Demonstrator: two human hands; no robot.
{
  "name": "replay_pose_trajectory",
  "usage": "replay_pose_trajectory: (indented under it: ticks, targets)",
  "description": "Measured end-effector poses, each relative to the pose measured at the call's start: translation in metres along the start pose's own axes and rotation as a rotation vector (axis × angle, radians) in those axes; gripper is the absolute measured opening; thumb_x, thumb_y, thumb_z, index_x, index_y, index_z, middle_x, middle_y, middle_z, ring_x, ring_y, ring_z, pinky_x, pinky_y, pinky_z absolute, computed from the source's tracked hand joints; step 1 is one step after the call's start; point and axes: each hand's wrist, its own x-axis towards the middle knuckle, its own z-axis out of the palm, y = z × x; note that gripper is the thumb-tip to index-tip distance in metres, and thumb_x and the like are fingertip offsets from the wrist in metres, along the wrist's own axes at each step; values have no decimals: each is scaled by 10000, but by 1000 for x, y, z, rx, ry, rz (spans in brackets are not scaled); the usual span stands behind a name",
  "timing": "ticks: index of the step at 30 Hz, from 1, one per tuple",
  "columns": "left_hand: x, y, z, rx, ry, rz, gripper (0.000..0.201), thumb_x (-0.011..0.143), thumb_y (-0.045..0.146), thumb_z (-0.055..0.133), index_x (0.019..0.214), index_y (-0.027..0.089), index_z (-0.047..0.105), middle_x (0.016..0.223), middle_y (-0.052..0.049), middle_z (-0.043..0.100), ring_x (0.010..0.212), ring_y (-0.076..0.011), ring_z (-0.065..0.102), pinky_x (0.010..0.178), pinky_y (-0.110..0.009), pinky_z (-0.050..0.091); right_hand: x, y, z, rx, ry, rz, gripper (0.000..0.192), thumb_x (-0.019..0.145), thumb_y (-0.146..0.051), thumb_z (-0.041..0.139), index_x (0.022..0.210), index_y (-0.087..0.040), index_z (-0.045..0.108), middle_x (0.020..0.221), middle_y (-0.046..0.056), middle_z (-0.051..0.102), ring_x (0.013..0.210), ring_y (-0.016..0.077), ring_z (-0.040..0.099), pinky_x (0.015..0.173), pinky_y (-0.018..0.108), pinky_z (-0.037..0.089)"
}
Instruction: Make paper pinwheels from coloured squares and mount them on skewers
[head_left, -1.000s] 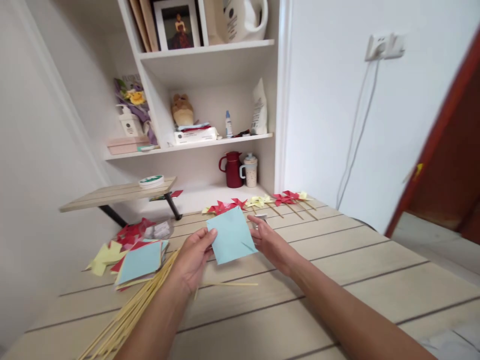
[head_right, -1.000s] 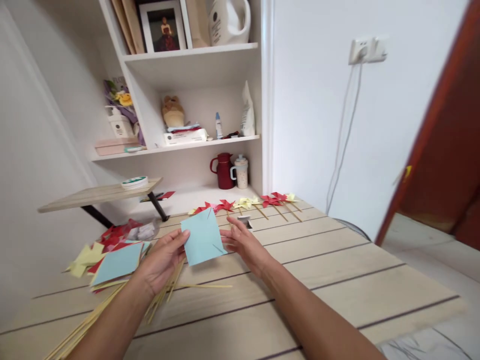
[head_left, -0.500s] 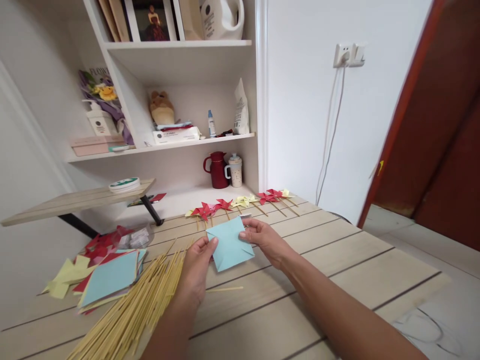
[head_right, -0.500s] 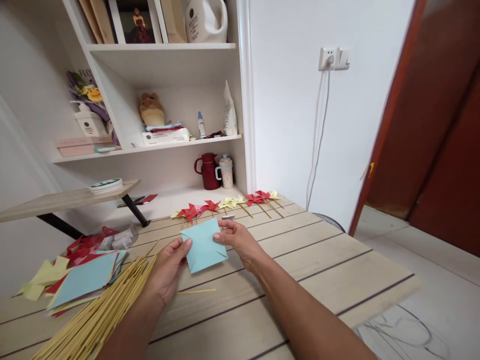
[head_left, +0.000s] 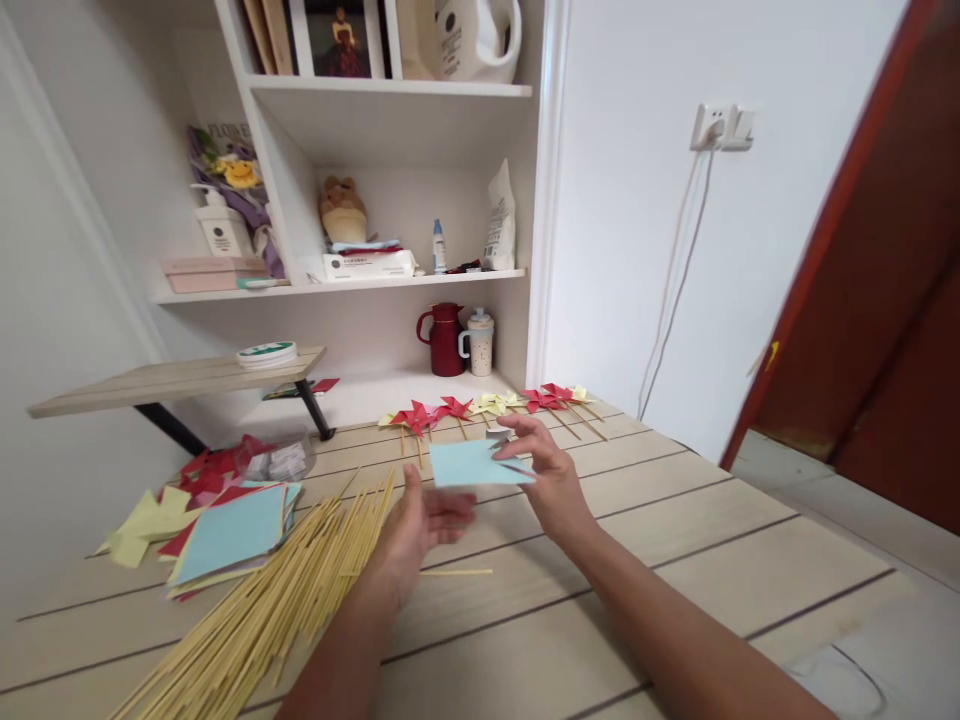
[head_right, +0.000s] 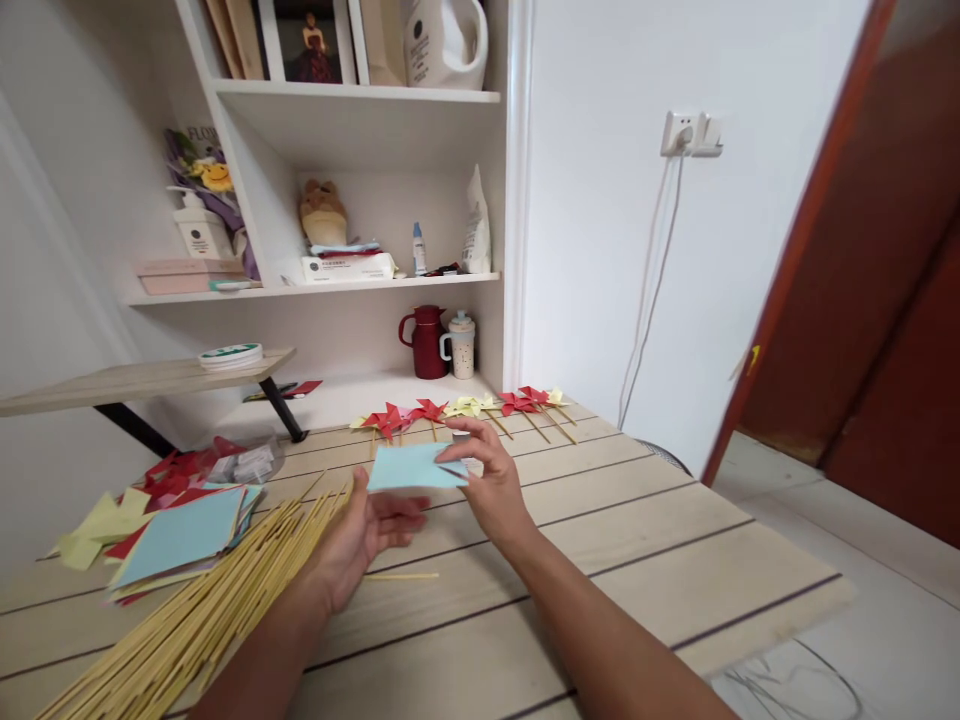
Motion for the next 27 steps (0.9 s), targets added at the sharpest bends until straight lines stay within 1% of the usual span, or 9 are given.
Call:
replay_pose_trajectory:
  ticks: [2,4,8,10,13,15,20,23,27]
  targets:
    - [-1,-1,4,-163,-101,-53,800,781,828,355,1033,173,740,1089,-154,735,987,-285,665,847,-404,501,-3,-2,1,-79,-102,-88,46,811,-321,721,789,-310,760,1298,42,541,1258,288,479,1071,461,383]
    - [-2,-1,6,-245,-159,-63,803,773,823,386,1132,181,708,1131,-137,726,1030,-276,651,870,-388,500,-5,-3,3,-139,-158,-110,81,835,-338,699,793,-319,767,1328,40,511,1278,296,463,1080,475,390]
    - [-3,1,5,-332,-193,-36,719,820,753,438,1165,175,691,1175,-127,710,1078,-274,626,892,-387,499,-4,1,3,-170,-173,-110,96,851,-345,685,803,-317,763,1306,49,499,1269,294,473,1079,479,406]
    - [-3,0,4,-350,-188,0,540,866,610,545,1162,181,689,1197,-114,701,1093,-261,616,909,-391,496,-3,3,3,-167,-174,-116,103,858,-339,679,803,-312,761,1285,53,499,1254,286,483,1072,471,416]
    - [-3,-5,4,-357,-200,38,314,865,360,668,1105,161,707,1147,-112,721,1056,-246,635,952,-403,481,-2,6,2,-166,-187,-112,112,863,-324,673,793,-300,758,1266,57,499,1232,280,499,1035,451,452]
    - [-2,-8,5,-380,-207,50,287,863,303,676,1113,165,704,1124,-109,730,1049,-248,646,984,-433,467,-2,8,3,-174,-195,-121,110,869,-310,665,813,-303,760,1252,59,506,1224,275,505,1030,448,457]
    - [0,-10,6,-430,-192,82,301,886,275,655,1179,208,674,1170,-88,720,1094,-252,637,1012,-494,446,-2,12,3,-199,-159,-151,175,914,-315,590,990,-310,748,1222,79,544,1186,268,527,1031,475,440]
    - [0,-9,7,-451,-193,100,330,899,268,638,1224,214,647,1177,-92,719,1103,-249,637,1033,-501,428,-1,13,2,-144,-125,-73,181,913,-332,594,1029,-289,727,1125,79,606,1119,261,563,981,451,456]
    - [-2,-6,9,-474,-185,118,339,913,282,620,1243,207,633,1217,-102,702,1162,-267,608,1039,-528,424,-2,9,3,65,-81,152,278,898,-381,621,1160,-288,634,970,48,671,924,223,620,818,379,504]
